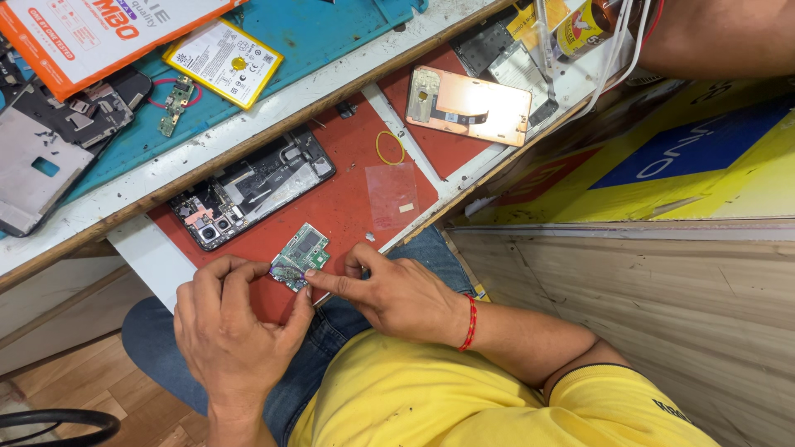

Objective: The person handles a smartphone battery, peels off its protective film, and secures it with rubber bands. Then the person uses a small tool to scrape and clean a circuit board on the workbench.

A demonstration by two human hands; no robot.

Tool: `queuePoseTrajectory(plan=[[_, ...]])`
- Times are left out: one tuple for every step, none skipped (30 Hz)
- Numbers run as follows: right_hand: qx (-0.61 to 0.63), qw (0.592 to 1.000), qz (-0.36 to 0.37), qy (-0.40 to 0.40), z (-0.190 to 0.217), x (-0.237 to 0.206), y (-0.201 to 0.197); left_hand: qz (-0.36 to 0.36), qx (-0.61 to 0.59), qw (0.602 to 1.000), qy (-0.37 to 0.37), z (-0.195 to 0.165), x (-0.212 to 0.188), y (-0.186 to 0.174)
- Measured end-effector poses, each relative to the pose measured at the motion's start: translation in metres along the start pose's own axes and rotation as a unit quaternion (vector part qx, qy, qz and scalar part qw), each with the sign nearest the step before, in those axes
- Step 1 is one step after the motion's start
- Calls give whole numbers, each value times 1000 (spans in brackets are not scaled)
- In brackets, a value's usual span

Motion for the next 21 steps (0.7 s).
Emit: queuePoseTrajectory(plan=[[1, 1000, 0, 0, 0, 0, 0, 0, 0, 1000, 0, 0, 0, 0], [1, 1000, 1, 1, 0, 0, 0, -1, 0, 1000, 1, 0, 0, 0], [1, 1000, 0, 0, 0, 0, 0, -2, 1, 1000, 1, 0, -1, 0], [1, 1000, 0, -1, 0, 0, 0, -3, 2, 1000, 1, 0, -1, 0], [0, 1000, -1, -1, 0, 0, 0, -3, 2, 1000, 1, 0, -1, 0], [-1, 1000, 0, -1, 0, 0, 0, -3, 2, 1000, 1, 0, -1, 0], [-2, 1000, 0, 0, 0, 0, -1, -2, 3, 1000, 1, 0, 0, 0], [-3, 1000, 0, 0, 0, 0, -1, -2, 2, 1000, 1, 0, 0, 0], [-2, 1000, 0, 0, 0, 0, -1, -1, 1, 1000, 2, 0, 0, 0], [-2, 1000, 1, 0, 0, 0, -1, -1, 0, 1000, 2, 0, 0, 0], [-1, 1000, 1, 0, 0, 0, 0, 0, 0, 1000, 2, 0, 0, 0], [-3, 1000, 3, 2, 0, 0, 0, 0, -1, 1000, 2, 0, 0, 0], [-6, 1000, 4, 4, 0, 0, 0, 0, -1, 1000, 2, -1, 0, 0], [-8, 1000, 6, 6, 0, 0, 0, 1, -1, 1000, 2, -1, 0, -1], [-7, 1000, 6, 6, 0, 0, 0, 1, -1, 1000, 2, -1, -1, -1], [-7, 1000, 6, 6, 0, -1, 0, 1, 0, 1000, 2, -1, -1, -1], [-6, 1000, 6, 6, 0, -1, 0, 1, -1, 1000, 3, -1, 0, -1], [-5, 1000, 6, 6, 0, -1, 0, 1, -1, 1000, 4, -1, 0, -1], [-4, 1000, 5, 5, 0, -1, 0, 1, -1, 1000, 5, -1, 0, -1], [-3, 1000, 5, 5, 0, -1, 0, 1, -2, 1000, 5, -1, 0, -1], [-4, 1000, 6, 5, 0, -1, 0, 1, -2, 1000, 5, -1, 0, -1]])
Point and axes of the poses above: each hand's wrist, its own x-axis towards the middle knuckle, its own y-axis out of the palm, z = x × y, the point moved 2 cm from there along x, towards the middle knuckle, and after that the axes turned 3 degrees about y, right-handed, at the moved point
